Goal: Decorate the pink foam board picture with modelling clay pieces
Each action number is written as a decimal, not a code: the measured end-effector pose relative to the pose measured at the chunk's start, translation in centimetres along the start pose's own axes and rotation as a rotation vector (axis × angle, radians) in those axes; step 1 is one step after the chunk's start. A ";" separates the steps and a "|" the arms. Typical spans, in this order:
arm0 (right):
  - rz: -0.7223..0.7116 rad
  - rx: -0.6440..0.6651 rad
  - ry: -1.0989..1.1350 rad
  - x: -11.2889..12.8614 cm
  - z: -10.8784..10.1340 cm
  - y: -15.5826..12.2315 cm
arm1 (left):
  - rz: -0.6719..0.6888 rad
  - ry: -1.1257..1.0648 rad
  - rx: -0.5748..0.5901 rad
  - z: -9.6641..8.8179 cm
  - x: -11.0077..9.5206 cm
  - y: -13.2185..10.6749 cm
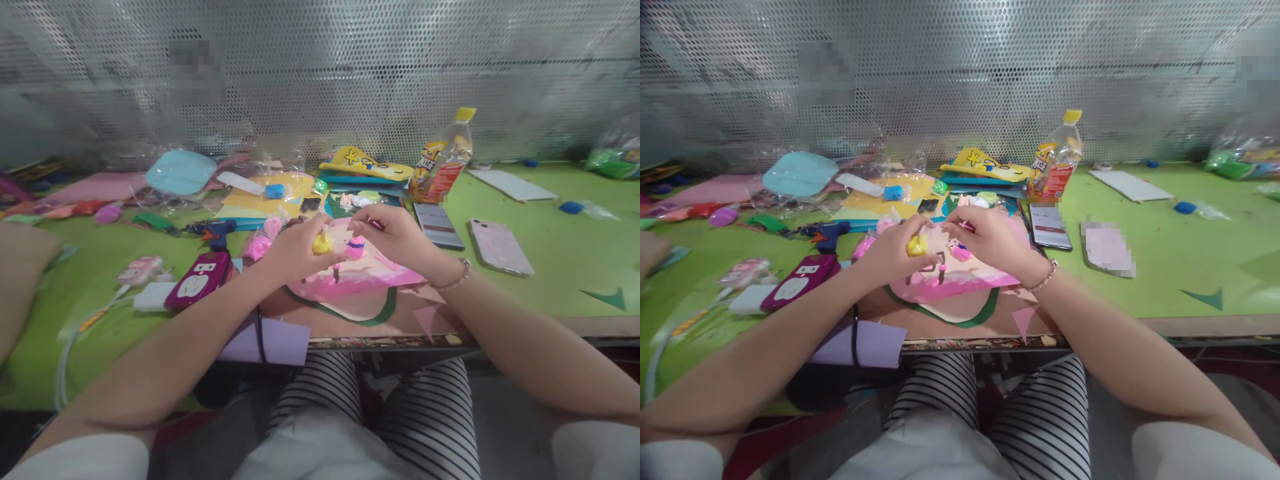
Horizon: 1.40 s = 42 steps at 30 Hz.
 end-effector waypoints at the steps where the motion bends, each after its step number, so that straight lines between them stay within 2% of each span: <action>1: 0.028 0.016 0.038 -0.2 0.2 0.0 | 0.002 -0.010 -0.001 -0.1 0.0 0.0; 7: 0.148 0.083 0.276 -1.2 1.2 0.0 | -0.066 -0.063 -0.010 -0.8 0.2 0.0; 16: 0.266 0.090 0.361 -2.0 1.0 -0.1 | -0.160 -0.163 -0.018 -1.3 0.8 0.1; 24: 0.355 0.124 0.754 -2.4 1.9 -0.4 | -0.201 -0.334 -0.042 -1.3 2.1 0.7; 29: 0.364 0.119 0.732 -2.9 1.8 -0.4 | -0.217 -0.495 0.003 -0.6 2.1 0.9; 35: 0.322 0.169 0.442 -2.1 1.4 -0.2 | -0.193 -0.566 -0.015 -0.5 2.1 0.9; 39: 0.255 0.253 0.458 -1.6 2.0 0.0 | -0.185 -0.558 -0.018 -0.7 1.9 0.8; 42: 0.256 0.283 0.485 -1.9 2.4 -0.2 | -0.188 -0.545 -0.018 -0.8 1.8 0.7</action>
Point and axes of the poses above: each hand's wrist, its own y-axis towards the middle knuckle, its own z-axis out of the palm, x = y × z, the point moved 8 cm from there along y, towards the middle knuckle, and after that the axes turned 6 degrees about x, right-handed, at the moved point
